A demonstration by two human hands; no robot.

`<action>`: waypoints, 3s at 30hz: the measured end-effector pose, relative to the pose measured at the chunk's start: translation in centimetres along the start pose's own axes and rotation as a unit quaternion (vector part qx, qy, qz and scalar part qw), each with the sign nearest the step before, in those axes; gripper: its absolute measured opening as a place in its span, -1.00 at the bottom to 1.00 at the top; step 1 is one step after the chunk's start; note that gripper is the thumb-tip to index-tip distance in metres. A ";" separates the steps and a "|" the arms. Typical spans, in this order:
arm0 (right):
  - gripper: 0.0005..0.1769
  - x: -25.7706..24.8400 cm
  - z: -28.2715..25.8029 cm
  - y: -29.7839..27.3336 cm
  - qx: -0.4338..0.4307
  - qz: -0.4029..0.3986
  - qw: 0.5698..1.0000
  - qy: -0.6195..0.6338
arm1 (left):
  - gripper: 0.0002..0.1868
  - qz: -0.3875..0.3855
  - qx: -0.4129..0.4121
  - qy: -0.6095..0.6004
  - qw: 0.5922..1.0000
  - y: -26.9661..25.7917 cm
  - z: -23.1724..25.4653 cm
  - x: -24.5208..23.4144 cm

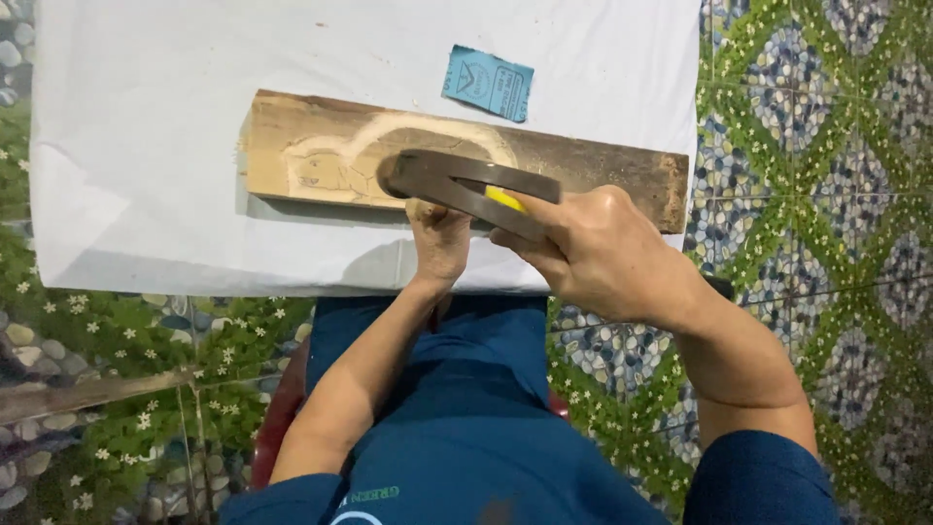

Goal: Carving a turtle design into a wooden plank using a hammer and chisel

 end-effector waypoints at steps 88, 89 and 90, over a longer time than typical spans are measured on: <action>-0.78 0.4 -0.8 2.3 -0.026 -0.033 0.999 0.012 | -0.39 -0.036 0.055 0.030 0.997 -0.7 -2.6 -2.4; -0.76 0.0 -1.3 2.7 -0.013 -0.067 0.998 0.015 | -0.32 -0.040 0.056 0.110 0.992 -0.5 -2.6 -2.6; -0.76 0.0 -1.6 2.6 -0.013 -0.067 0.998 0.014 | -0.32 -0.040 0.056 0.110 0.992 -0.3 -3.2 -2.6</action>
Point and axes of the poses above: each hand's wrist, its own y-axis towards the middle knuckle, its own x-axis out of the palm, z = x × y, the point moved 3 cm from there along y, towards the middle knuckle, and after that the axes turned 2 degrees about x, right-handed, at the moved point
